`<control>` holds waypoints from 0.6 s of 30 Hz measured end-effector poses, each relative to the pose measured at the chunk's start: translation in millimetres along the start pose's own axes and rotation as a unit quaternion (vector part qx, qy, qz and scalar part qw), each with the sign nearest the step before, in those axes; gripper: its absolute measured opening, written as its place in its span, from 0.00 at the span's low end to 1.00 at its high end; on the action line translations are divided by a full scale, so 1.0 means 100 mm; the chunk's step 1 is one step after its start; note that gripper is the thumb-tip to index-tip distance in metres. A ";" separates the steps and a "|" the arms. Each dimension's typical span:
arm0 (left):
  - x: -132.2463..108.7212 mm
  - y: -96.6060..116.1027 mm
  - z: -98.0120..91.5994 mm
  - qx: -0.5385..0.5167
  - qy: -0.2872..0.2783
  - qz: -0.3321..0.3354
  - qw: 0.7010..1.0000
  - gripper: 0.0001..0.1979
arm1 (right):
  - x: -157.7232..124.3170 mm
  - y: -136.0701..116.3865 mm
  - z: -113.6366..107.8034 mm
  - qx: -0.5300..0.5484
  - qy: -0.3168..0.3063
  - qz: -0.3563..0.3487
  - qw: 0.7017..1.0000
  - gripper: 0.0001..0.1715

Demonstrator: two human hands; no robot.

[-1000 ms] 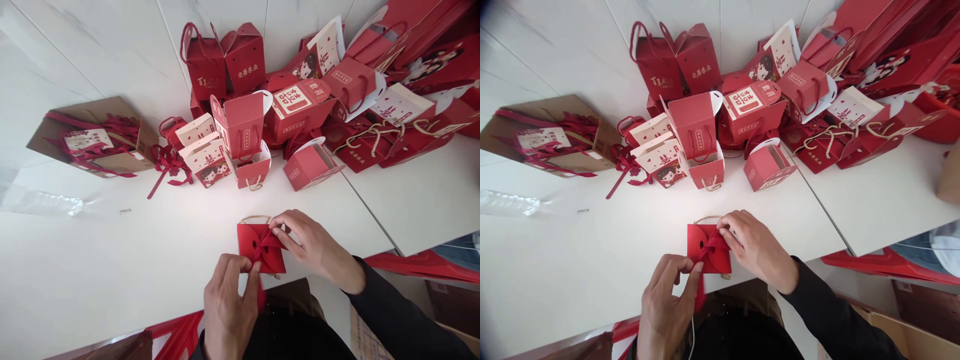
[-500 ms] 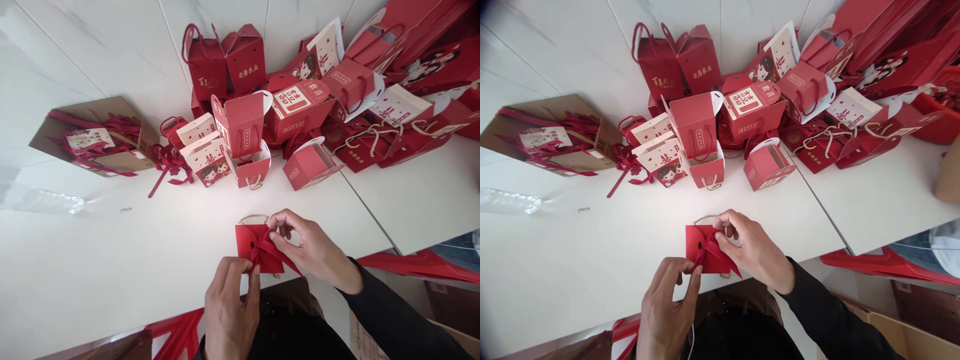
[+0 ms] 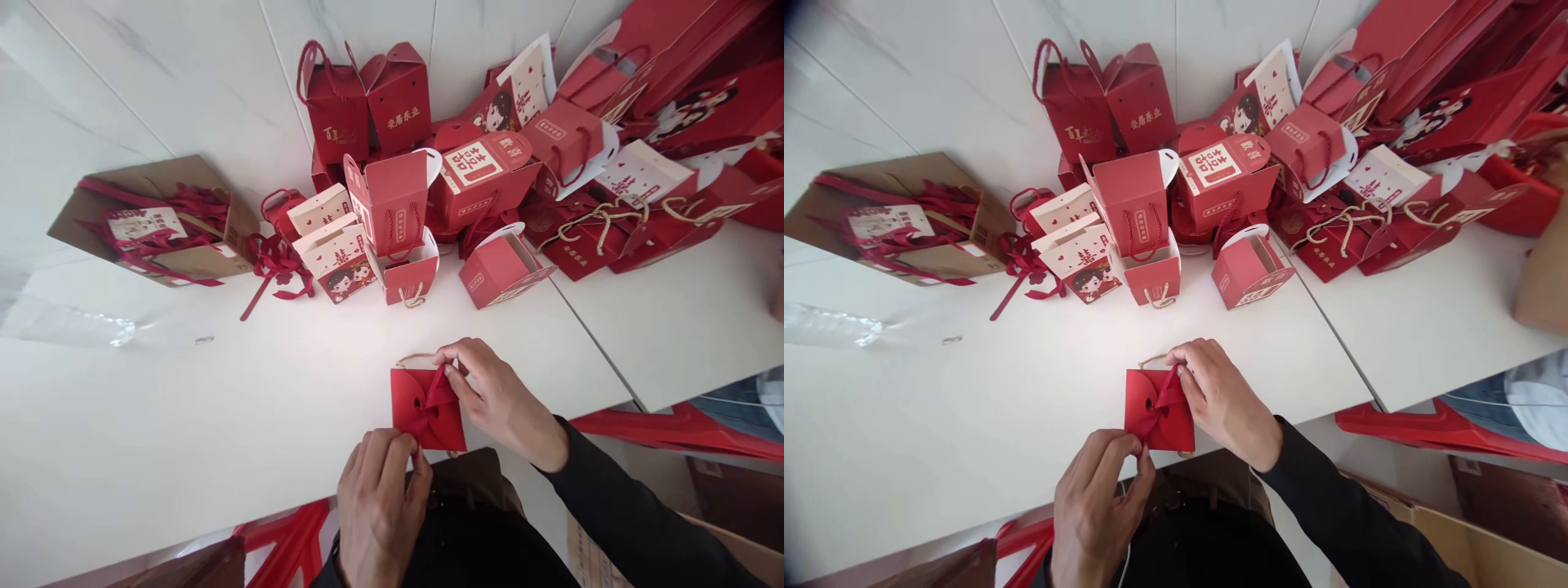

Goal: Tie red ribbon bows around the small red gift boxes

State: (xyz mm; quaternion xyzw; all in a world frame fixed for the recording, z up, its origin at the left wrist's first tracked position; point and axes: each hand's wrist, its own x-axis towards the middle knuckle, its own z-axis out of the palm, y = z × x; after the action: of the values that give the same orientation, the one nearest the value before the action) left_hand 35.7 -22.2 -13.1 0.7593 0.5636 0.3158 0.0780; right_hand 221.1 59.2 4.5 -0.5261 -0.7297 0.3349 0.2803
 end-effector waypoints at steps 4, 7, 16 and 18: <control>-0.01 0.04 0.01 -0.056 0.013 -0.055 0.997 0.07 | -0.03 -0.03 -0.03 0.020 0.015 0.033 0.999 0.09; 0.01 0.09 0.01 -0.071 0.005 -0.089 0.993 0.05 | -0.07 -0.06 -0.01 0.035 0.030 0.063 0.997 0.07; 0.04 0.17 -0.02 -0.051 -0.018 -0.121 0.991 0.05 | -0.13 0.01 0.19 0.033 0.073 0.061 0.995 0.08; 0.02 0.18 0.00 -0.032 -0.014 -0.118 0.992 0.05 | -0.13 0.03 0.21 0.031 0.080 0.048 0.995 0.08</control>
State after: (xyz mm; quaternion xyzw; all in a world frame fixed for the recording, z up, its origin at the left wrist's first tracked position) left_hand 50.7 -26.5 -4.1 0.6891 0.6374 0.3118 0.1471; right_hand 210.5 43.2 -11.5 -0.5771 -0.6680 0.3268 0.3377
